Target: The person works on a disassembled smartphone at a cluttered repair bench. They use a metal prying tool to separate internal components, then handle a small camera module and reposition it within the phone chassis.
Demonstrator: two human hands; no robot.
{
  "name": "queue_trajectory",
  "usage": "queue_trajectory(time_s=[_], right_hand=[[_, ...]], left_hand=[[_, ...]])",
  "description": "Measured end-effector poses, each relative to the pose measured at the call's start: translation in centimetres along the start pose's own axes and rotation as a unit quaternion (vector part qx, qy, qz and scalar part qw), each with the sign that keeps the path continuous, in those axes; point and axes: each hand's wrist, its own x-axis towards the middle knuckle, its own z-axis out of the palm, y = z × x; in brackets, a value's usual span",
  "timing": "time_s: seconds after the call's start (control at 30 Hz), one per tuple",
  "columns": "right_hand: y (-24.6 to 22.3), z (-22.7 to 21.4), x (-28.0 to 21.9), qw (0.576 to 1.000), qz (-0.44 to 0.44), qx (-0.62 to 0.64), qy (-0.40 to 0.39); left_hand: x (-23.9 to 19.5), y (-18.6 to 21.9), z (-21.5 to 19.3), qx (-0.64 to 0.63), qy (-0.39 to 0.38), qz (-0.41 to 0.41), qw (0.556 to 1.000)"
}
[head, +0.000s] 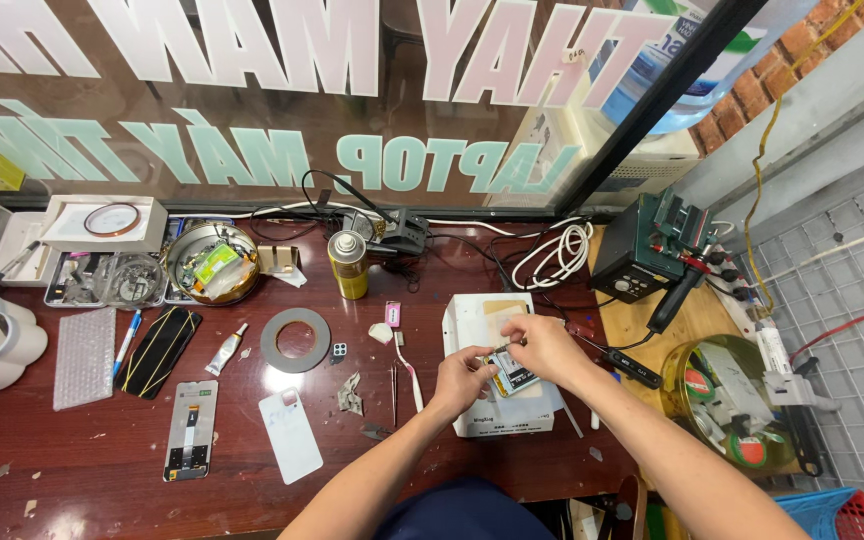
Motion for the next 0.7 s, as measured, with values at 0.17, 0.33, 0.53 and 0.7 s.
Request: queue_trajectory(time_s=[0.17,0.33,0.53,0.7], right_hand=[[-1.0,0.6,-1.0,0.993,0.003,0.07,0.092],[-1.5,1.4,-2.5,0.976,0.037,0.204,0.07],[-1.4,1.5,-2.6,0.982,0.005,0.169,0.083],[-1.3,1.3,-2.6,0.985,0.039,0.157,0.056]], left_hand=[[0.1,0.1,0.2,0.003,0.009,-0.007,1.0],[0.4,-0.4,0.0,-0.019,0.0,-0.019,1.0],[0.4,-0.5,0.0,-0.012,0.005,-0.01,1.0],[0.0,-0.1,0.1,-0.007,0.015,-0.015,1.0]])
